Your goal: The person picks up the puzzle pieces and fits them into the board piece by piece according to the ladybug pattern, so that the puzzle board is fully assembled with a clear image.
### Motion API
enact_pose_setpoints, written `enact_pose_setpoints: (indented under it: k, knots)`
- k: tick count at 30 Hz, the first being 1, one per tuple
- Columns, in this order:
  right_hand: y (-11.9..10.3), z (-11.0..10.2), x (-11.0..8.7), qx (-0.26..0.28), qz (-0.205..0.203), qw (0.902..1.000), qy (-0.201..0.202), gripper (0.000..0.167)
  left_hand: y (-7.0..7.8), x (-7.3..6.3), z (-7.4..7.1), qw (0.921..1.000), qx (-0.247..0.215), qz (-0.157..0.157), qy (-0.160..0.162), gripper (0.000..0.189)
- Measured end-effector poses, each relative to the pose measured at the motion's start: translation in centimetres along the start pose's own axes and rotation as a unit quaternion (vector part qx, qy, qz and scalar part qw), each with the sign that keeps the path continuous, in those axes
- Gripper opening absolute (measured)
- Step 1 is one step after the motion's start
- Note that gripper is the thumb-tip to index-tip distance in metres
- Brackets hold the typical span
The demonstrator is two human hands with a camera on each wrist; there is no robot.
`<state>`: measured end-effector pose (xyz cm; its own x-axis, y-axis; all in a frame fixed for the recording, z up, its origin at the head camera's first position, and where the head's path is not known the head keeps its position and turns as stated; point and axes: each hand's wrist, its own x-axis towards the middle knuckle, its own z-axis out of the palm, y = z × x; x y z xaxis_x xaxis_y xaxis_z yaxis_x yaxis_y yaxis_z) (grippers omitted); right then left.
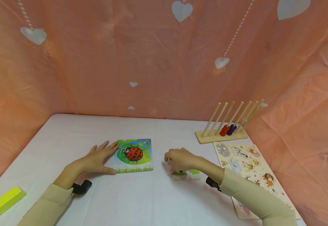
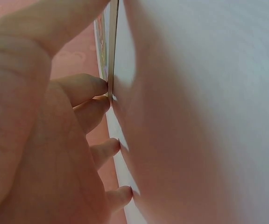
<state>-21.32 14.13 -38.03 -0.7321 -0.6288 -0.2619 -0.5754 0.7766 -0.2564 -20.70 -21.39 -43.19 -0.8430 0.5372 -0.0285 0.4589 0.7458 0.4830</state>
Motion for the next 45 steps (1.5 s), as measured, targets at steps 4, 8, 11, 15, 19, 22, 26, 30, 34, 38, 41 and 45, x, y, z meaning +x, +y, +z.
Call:
enact_pose_setpoints:
  k: [4, 8, 11, 15, 19, 22, 26, 30, 34, 38, 41, 45]
  knots:
    - [1.3, 0.4, -2.0, 0.023, -0.016, 0.9995, 0.014, 0.032, 0.0, 0.1, 0.0, 1.0000, 0.000, 0.000, 0.003, 0.108]
    - [1.9, 1.4, -3.3, 0.013, -0.023, 0.9990, 0.037, 0.037, -0.1, 0.2, 0.1, 1.0000, 0.000, -0.003, 0.000, 0.108]
    - [2.0, 2.2, -3.6, 0.017, -0.012, 0.9978, 0.063, 0.036, -0.2, 0.2, 0.2, 1.0000, 0.001, -0.005, -0.001, 0.108]
    - [2.2, 2.9, -3.7, 0.023, -0.006, 0.9958, 0.089, 0.035, -0.2, 0.3, 0.2, 1.0000, 0.001, -0.002, -0.001, 0.109]
    - [2.3, 3.2, -3.7, 0.029, -0.009, 0.9948, 0.097, 0.036, -0.3, 0.3, 0.2, 1.0000, 0.002, -0.003, -0.001, 0.109]
    - [2.3, 3.3, -3.7, 0.039, -0.008, 0.9944, 0.098, 0.037, -0.3, 0.3, 0.1, 1.0000, 0.001, -0.006, -0.002, 0.108]
    - [2.3, 3.3, -3.7, 0.046, -0.011, 0.9941, 0.098, 0.038, -0.4, 0.2, 0.1, 1.0000, -0.004, -0.007, -0.004, 0.109]
    - [2.2, 3.3, -3.9, 0.045, -0.020, 0.9942, 0.096, 0.036, -0.5, 0.1, 0.2, 0.9999, -0.004, -0.010, -0.005, 0.110]
    - [2.2, 3.1, -3.8, 0.043, -0.027, 0.9944, 0.093, 0.033, -0.5, 0.0, 0.2, 1.0000, -0.002, -0.009, 0.001, 0.109]
    - [2.4, 2.6, -3.4, 0.045, -0.043, 0.9950, 0.078, 0.026, -0.5, -0.1, 0.2, 0.9999, 0.000, -0.010, 0.004, 0.109]
    - [2.6, 2.2, -2.8, 0.061, -0.069, 0.9942, 0.056, 0.021, -0.5, 0.0, 0.2, 0.9999, 0.000, -0.010, 0.004, 0.109]
    - [2.7, 1.7, -1.7, 0.088, -0.110, 0.9894, 0.034, 0.019, -0.4, 0.0, 0.2, 0.9999, -0.004, -0.010, 0.004, 0.108]
